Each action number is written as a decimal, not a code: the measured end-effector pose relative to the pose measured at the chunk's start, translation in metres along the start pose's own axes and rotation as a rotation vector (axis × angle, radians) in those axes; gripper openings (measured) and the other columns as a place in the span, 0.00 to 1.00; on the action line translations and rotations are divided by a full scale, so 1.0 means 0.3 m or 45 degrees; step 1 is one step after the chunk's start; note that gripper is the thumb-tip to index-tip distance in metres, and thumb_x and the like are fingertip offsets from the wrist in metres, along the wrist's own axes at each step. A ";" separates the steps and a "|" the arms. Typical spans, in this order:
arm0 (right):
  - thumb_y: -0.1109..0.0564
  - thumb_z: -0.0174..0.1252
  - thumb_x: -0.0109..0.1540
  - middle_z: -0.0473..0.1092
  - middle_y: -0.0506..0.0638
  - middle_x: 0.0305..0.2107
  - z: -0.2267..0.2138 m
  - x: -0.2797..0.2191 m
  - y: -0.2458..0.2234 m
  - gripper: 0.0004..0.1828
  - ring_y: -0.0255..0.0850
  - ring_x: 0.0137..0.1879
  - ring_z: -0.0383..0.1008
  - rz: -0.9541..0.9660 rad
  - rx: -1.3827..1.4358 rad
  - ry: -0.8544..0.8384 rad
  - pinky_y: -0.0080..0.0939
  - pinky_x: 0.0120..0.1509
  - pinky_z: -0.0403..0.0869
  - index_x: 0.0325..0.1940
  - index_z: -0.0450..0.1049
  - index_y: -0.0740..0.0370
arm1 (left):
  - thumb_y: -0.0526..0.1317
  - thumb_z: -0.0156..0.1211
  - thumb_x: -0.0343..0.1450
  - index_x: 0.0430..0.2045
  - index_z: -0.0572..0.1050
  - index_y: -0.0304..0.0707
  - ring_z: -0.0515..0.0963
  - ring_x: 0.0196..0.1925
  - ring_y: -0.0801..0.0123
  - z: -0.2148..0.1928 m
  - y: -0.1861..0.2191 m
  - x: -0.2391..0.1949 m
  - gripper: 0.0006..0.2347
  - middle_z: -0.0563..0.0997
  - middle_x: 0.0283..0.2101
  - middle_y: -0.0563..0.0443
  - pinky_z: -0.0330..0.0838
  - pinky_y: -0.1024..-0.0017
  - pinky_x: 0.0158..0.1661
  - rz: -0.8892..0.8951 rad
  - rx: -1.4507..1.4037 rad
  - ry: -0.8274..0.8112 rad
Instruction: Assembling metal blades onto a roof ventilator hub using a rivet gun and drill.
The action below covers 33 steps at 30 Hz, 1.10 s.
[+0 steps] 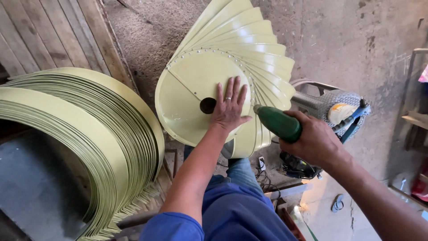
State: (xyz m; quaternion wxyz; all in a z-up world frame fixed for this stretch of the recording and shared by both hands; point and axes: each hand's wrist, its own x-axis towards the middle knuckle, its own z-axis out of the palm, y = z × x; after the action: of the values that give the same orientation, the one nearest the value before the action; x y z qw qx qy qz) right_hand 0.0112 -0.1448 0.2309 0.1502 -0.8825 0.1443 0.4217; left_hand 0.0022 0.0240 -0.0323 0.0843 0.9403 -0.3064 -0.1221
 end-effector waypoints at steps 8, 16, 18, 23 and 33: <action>0.47 0.72 0.47 0.78 0.62 0.43 0.025 0.010 0.030 0.41 0.57 0.49 0.80 -0.016 0.036 0.111 0.53 0.55 0.77 0.64 0.71 0.54 | 0.75 0.57 0.59 0.76 0.55 0.44 0.42 0.80 0.43 0.014 0.006 0.009 0.52 0.45 0.79 0.34 0.32 0.34 0.71 -0.013 0.017 -0.006; 0.44 0.72 0.48 0.77 0.60 0.43 0.024 0.003 -0.010 0.42 0.56 0.47 0.80 0.073 -0.044 0.071 0.53 0.55 0.77 0.65 0.70 0.50 | 0.75 0.57 0.60 0.76 0.54 0.44 0.41 0.81 0.43 0.002 0.008 0.012 0.52 0.43 0.79 0.33 0.31 0.33 0.71 -0.023 0.006 -0.042; 0.43 0.71 0.48 0.76 0.61 0.42 0.030 -0.003 -0.018 0.43 0.57 0.47 0.79 0.080 -0.107 0.049 0.53 0.55 0.77 0.67 0.68 0.49 | 0.75 0.57 0.60 0.76 0.54 0.44 0.41 0.80 0.42 -0.003 0.009 0.011 0.51 0.43 0.79 0.33 0.31 0.33 0.71 -0.026 0.003 -0.052; 0.42 0.71 0.49 0.74 0.62 0.43 0.048 -0.004 0.002 0.44 0.57 0.46 0.79 0.025 -0.122 0.053 0.54 0.53 0.77 0.68 0.66 0.50 | 0.75 0.57 0.60 0.76 0.53 0.45 0.40 0.81 0.43 -0.003 0.009 0.014 0.51 0.43 0.79 0.34 0.31 0.33 0.71 -0.024 0.004 -0.036; 0.40 0.69 0.50 0.74 0.63 0.41 0.042 -0.005 0.011 0.43 0.59 0.43 0.80 -0.008 -0.212 0.044 0.55 0.48 0.79 0.68 0.66 0.48 | 0.75 0.57 0.60 0.76 0.54 0.43 0.41 0.80 0.43 -0.010 0.006 0.011 0.51 0.44 0.79 0.34 0.31 0.33 0.71 -0.009 0.003 -0.023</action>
State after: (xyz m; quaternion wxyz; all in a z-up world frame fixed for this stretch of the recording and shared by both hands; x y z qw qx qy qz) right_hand 0.0002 -0.1429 0.2240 0.0752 -0.8995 0.1085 0.4164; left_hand 0.0045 0.0209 -0.0297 0.0800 0.9403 -0.3039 -0.1305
